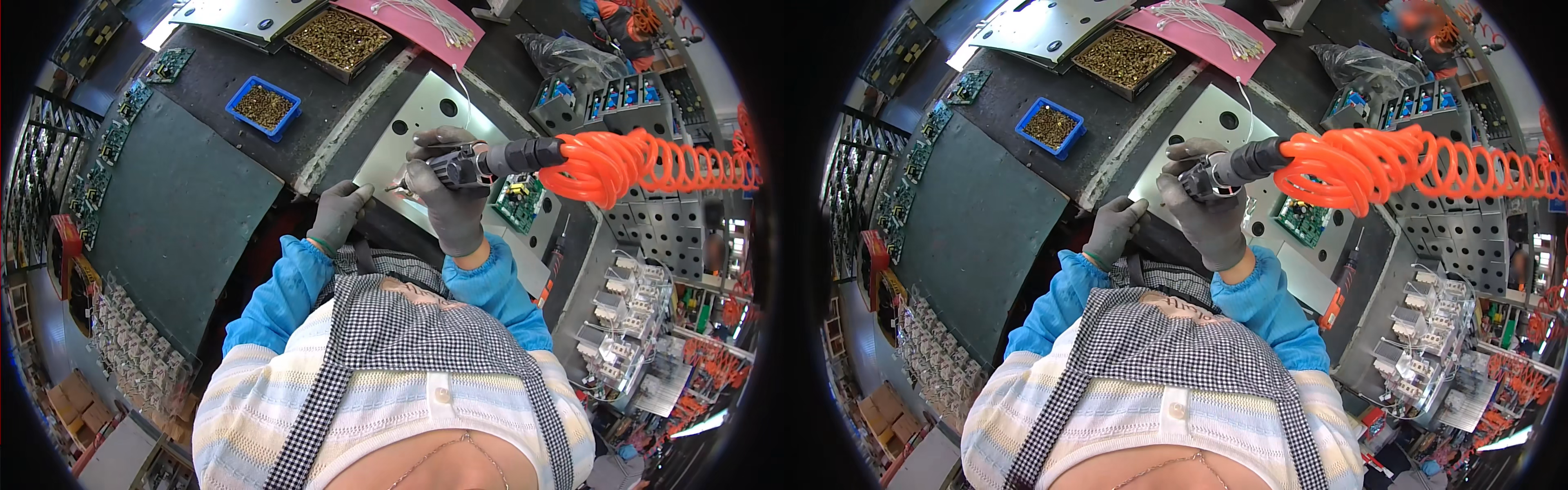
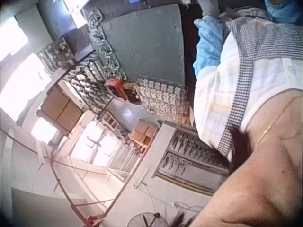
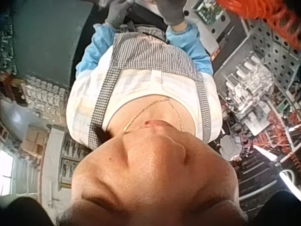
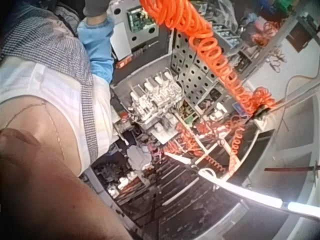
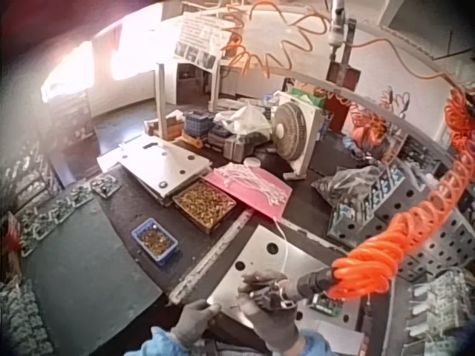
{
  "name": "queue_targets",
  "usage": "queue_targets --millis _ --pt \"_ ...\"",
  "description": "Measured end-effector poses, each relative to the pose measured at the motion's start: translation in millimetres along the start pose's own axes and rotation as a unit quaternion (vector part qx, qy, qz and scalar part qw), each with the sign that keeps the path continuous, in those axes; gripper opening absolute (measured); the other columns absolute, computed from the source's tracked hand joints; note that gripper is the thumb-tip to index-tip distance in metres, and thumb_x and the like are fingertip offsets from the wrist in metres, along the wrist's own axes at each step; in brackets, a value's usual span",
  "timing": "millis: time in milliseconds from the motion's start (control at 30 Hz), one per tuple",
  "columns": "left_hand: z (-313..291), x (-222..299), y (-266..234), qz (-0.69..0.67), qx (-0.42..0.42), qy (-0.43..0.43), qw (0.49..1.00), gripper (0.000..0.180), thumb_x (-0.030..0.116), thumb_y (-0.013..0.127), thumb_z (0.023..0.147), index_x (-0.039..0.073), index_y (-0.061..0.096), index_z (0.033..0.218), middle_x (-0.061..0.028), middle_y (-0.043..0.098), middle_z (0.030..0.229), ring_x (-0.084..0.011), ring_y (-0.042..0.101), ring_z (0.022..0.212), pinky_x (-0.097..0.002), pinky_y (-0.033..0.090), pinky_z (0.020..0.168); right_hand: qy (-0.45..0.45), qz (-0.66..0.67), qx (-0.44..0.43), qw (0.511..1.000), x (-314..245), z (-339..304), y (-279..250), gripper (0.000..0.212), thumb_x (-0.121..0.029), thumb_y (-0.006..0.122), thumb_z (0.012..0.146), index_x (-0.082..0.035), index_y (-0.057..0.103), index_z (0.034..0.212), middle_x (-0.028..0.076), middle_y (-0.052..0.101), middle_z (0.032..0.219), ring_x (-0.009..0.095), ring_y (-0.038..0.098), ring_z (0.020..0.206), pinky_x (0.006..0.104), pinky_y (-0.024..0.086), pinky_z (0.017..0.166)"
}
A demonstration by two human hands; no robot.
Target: Assemble a circuit board and mounting brackets onto a metal chassis using a power screwdriver.
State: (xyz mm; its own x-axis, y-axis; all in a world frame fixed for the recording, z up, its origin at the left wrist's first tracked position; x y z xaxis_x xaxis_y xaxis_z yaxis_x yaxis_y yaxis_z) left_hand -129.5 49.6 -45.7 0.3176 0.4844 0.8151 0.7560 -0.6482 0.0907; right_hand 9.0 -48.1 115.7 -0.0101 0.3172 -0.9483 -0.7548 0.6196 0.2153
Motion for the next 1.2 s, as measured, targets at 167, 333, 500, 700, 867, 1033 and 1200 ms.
queue_targets --millis 167,333,500,700,867,1033,1200 --pt "-0.2 4.1 -0.2 0.014 -0.004 -0.004 1.000 0.027 0.026 0.071 0.098 0.001 0.073 0.109 -0.0008 0.070 0.081 -0.0052 0.055 0.068 -0.0232 0.046 0.062 -0.004 0.009 -0.009 1.000 11.0 -0.9 -5.3 0.037 0.001 0.074 0.084 -0.004 0.060 0.118 0.006 0.067 0.108 0.012 0.067 0.096 0.0272 0.057 0.083" --pt "3.6 4.7 -7.1 0.008 -0.050 -0.023 0.998 0.028 0.024 0.071 0.097 0.001 0.070 0.114 -0.0011 0.069 0.084 -0.0055 0.054 0.069 -0.0224 0.045 0.062 0.000 0.014 -0.006 1.000 4.3 4.4 -4.6 0.039 0.003 0.075 0.083 -0.004 0.060 0.118 0.009 0.068 0.107 0.014 0.068 0.096 0.0286 0.058 0.082" --pt "34.6 -20.8 -39.5 -0.159 -0.207 -0.102 0.960 0.034 0.018 0.069 0.098 0.000 0.062 0.126 -0.0060 0.067 0.100 -0.0081 0.057 0.075 -0.0212 0.048 0.063 -0.129 0.036 0.058 0.989 -42.5 31.8 -34.6 0.037 0.002 0.067 0.088 -0.001 0.057 0.123 0.013 0.070 0.103 0.020 0.071 0.090 0.0333 0.059 0.072" --pt "79.6 5.8 -50.2 -0.387 -0.113 -0.048 0.914 0.029 0.008 0.061 0.100 -0.003 0.060 0.127 -0.0088 0.066 0.106 -0.0176 0.065 0.087 -0.0285 0.057 0.070 -0.102 -0.007 0.180 0.978 -15.1 64.5 -68.3 0.036 0.002 0.068 0.087 -0.002 0.057 0.121 0.011 0.068 0.111 0.021 0.070 0.096 0.0364 0.059 0.079" --pt "82.8 41.6 -15.1 -0.138 -0.146 -0.002 0.980 0.039 0.029 0.063 0.102 -0.001 0.063 0.128 -0.0067 0.069 0.109 -0.0135 0.066 0.092 -0.0301 0.054 0.087 -0.054 0.069 0.169 0.982 23.7 71.7 -73.2 0.045 0.005 0.072 0.086 -0.007 0.055 0.126 0.011 0.066 0.103 0.015 0.060 0.065 0.0335 0.051 0.055" --pt "79.6 55.3 -2.0 -0.121 -0.171 -0.039 0.977 0.043 0.027 0.065 0.101 -0.005 0.063 0.130 -0.0126 0.071 0.117 -0.0191 0.069 0.104 -0.0320 0.054 0.092 -0.035 0.042 0.155 0.986 10.0 79.3 -65.5 0.036 0.005 0.072 0.086 -0.004 0.059 0.119 0.009 0.067 0.101 0.014 0.062 0.068 0.0327 0.053 0.060" --pt "84.3 55.7 -4.5 -0.127 -0.178 -0.041 0.975 0.042 0.025 0.065 0.101 -0.007 0.063 0.128 -0.0143 0.072 0.114 -0.0210 0.070 0.101 -0.0325 0.055 0.093 0.029 -0.022 0.031 0.999 17.8 94.5 -54.0 0.032 0.001 0.074 0.084 -0.002 0.062 0.113 0.008 0.070 0.106 0.014 0.068 0.095 0.0306 0.056 0.086"
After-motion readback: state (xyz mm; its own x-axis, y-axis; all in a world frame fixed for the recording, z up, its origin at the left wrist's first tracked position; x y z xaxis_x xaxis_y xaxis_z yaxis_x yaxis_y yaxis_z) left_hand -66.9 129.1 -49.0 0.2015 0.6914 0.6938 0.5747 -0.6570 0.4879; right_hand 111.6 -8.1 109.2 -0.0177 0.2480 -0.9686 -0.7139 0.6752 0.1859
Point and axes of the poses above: each hand's wrist, its own z-axis towards the middle knuckle, its own y-axis out of the palm, x = y × z, the point moved 4 cm from there along z, towards the middle knuckle
